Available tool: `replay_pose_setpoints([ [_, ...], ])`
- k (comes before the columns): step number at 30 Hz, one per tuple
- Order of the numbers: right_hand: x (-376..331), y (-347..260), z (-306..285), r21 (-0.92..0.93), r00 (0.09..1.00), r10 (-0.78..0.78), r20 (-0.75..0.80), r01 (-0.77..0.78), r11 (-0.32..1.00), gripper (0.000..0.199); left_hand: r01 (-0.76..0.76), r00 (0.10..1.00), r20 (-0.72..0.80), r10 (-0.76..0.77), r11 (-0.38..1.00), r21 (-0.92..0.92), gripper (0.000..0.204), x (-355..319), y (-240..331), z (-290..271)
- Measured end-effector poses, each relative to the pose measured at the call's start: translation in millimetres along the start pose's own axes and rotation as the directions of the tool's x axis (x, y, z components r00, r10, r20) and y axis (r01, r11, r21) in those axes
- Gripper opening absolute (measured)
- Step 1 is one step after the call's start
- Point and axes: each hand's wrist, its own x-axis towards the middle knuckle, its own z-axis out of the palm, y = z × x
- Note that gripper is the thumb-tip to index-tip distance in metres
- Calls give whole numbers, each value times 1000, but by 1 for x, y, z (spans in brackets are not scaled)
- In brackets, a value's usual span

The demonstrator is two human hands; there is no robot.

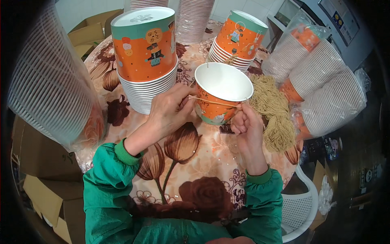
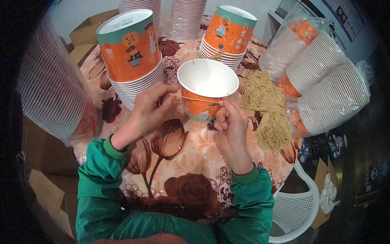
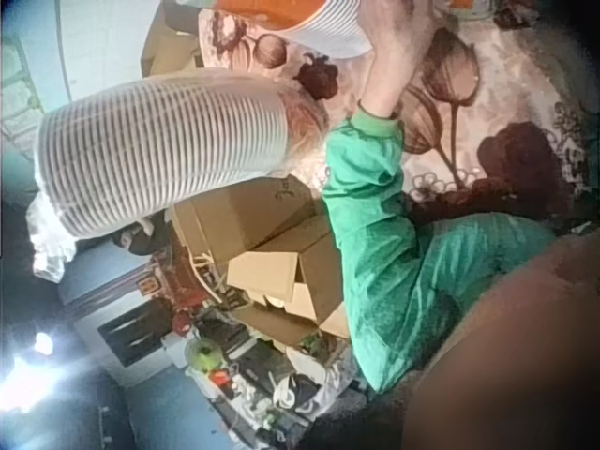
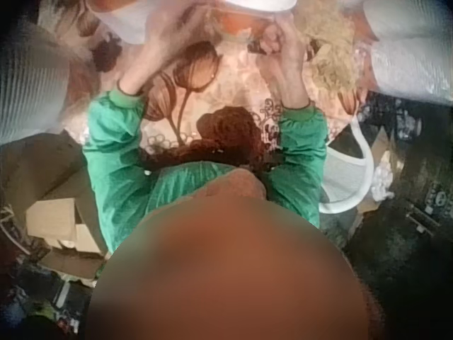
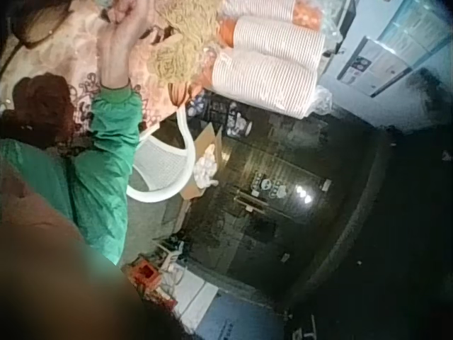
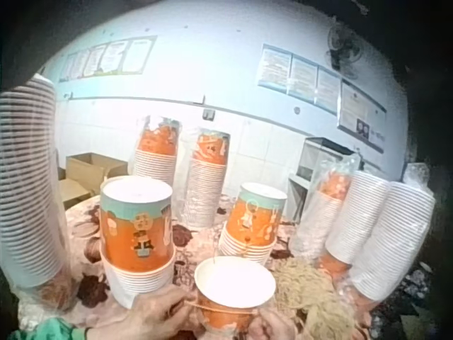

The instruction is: Threading and knotting string handles onto decorative paper buckets.

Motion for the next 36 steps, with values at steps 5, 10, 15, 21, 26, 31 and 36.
replay_pose_setpoints([
  [5, 14, 7, -20, 8, 999, 19, -25, -19, 1000, 17, 65, 989, 122, -84, 986, 152, 13, -6, -22, 7],
  [10, 24, 14, -30, -8, 996, 46, -70, -46, 999, 17, 29, 919, 368, -140, 956, 292, 24, -16, -33, 13],
  [15, 38, 27, -47, -39, 991, 120, -55, -122, 992, 15, 20, 923, 370, -103, 975, 222, 22, -11, 2, 5],
  [21, 40, 29, -50, -133, 993, 109, -34, -113, 985, 14, -70, 985, 170, 26, 964, 257, 15, 18, 56, 0],
  [26, 36, 35, -38, -151, 998, 54, 35, -48, 987, 15, -323, 941, 8, 339, 888, 328, 25, 44, 51, 26],
  [31, 40, 47, -47, -223, 993, 64, 97, -41, 974, 10, -34, 971, 239, -8, 984, 174, 24, 43, 30, 42],
  [36, 41, 44, -45, -263, 999, 32, -33, -39, 964, 14, -78, 992, 91, 84, 995, -69, 19, 43, 5, 30],
])
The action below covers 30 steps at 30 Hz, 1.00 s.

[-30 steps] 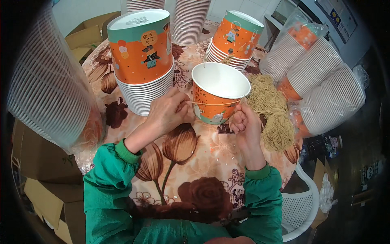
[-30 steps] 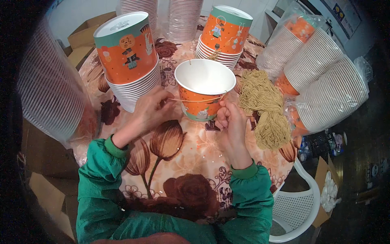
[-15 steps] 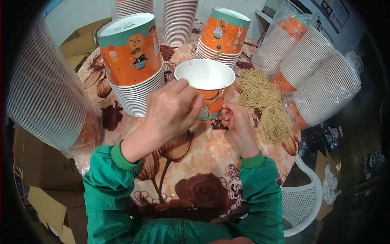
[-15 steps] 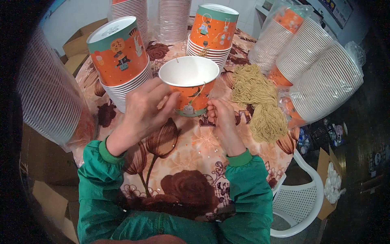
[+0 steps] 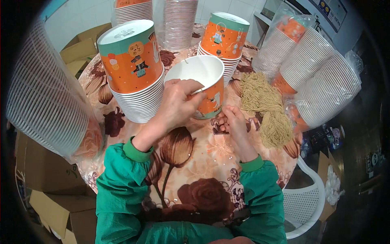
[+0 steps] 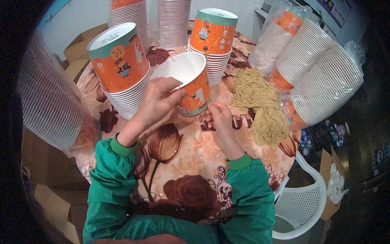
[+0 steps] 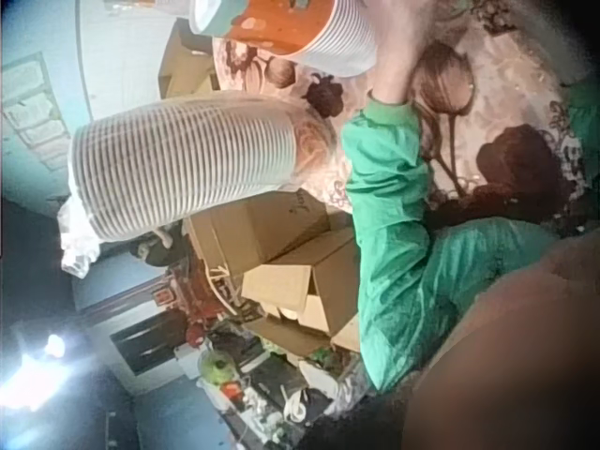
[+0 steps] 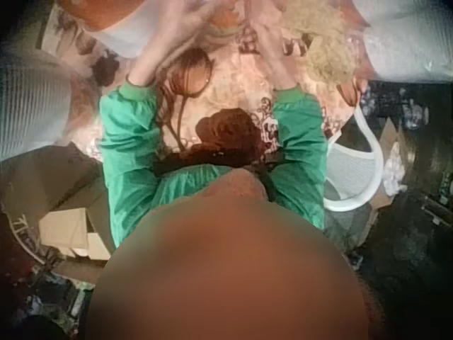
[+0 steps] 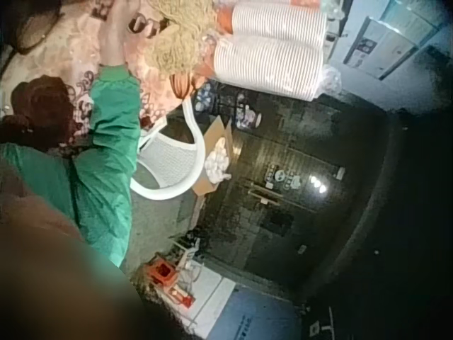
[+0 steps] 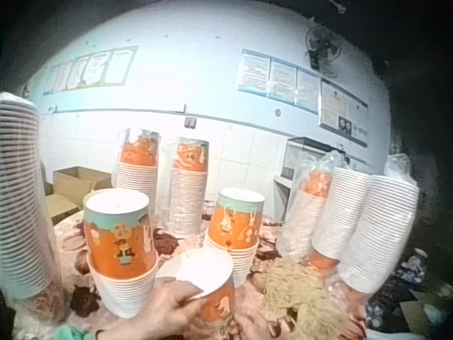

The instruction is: Threading and knotting string handles onto decorative paper buckets.

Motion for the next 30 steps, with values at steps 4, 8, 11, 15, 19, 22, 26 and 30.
replay_pose_setpoints([
  [4, -9, -20, 10, 93, 999, 31, -33, -27, 995, 22, 185, 980, 136, -148, 929, -321, 19, 2, -11, -7],
  [8, -3, -17, 1, 166, 994, -65, 83, 51, 985, 20, 353, 931, 242, -275, 847, -397, 18, 1, -14, -9],
  [11, -3, -14, -1, 214, 994, -97, 50, 84, 973, 17, 359, 915, 286, -285, 899, -250, 16, 3, -13, -12],
  [15, -7, -17, 4, 164, 987, -159, 33, 151, 975, 16, 348, 923, 254, -289, 909, -229, 15, 1, -6, -14],
  [19, -6, -15, 1, 32, 947, -318, 37, 317, 948, 17, 327, 930, 247, -272, 920, -216, 18, 2, 0, -15],
  [22, -10, -18, 7, -81, 920, -393, 9, 392, 916, 18, 335, 930, 242, -276, 907, -254, 21, 0, -3, -14],
  [26, -10, -18, 6, -181, 843, -538, 23, 533, 827, 19, 352, 926, 253, -281, 885, -306, 23, 3, 2, -15],
  [30, -13, -19, 11, -167, 823, -566, 42, 565, 808, 20, 353, 926, 273, -261, 857, -376, 24, 1, 0, -16],
])
